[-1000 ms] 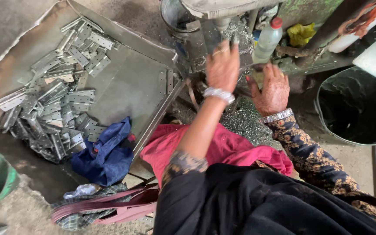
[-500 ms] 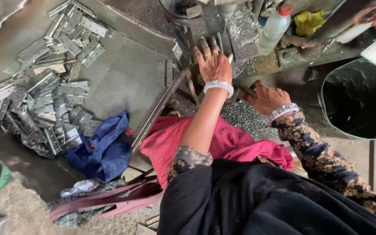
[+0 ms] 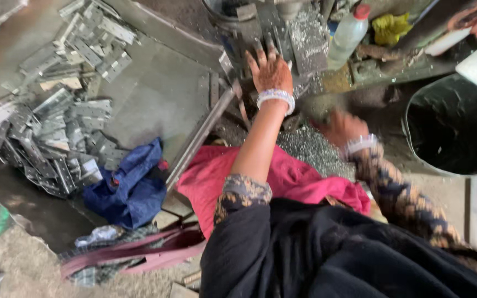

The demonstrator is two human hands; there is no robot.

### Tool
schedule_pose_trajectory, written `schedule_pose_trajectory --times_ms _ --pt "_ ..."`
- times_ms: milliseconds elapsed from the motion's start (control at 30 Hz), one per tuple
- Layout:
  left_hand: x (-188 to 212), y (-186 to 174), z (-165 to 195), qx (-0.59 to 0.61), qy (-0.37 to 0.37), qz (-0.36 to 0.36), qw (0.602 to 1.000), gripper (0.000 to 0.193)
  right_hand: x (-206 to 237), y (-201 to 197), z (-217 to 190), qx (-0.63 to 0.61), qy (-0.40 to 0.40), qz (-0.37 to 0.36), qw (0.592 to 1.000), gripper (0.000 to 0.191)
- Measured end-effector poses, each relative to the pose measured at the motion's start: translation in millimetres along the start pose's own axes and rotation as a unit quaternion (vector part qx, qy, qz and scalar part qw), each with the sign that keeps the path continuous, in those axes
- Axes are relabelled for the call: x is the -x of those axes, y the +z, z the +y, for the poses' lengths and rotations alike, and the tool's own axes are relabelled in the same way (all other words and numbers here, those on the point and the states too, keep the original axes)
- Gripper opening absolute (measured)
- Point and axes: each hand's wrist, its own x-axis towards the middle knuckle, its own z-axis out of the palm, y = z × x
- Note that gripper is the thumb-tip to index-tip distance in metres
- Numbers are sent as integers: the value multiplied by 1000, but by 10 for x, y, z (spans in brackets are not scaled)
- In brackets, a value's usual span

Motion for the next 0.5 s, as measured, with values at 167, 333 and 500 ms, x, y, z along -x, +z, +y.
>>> schedule_pose_trajectory --times_ms 167,333,500 --pt "97 -61 -42 43 19 34 998 46 208 186 -113 -62 17 4 998 73" --pt "-41 -309 -42 -60 15 -69 996 38 -43 -30 -45 11 11 -5 1000 72" --pt "-17 -269 -35 -24 14 -24 999 41 157 179 -53 -24 -11 12 1000 68"
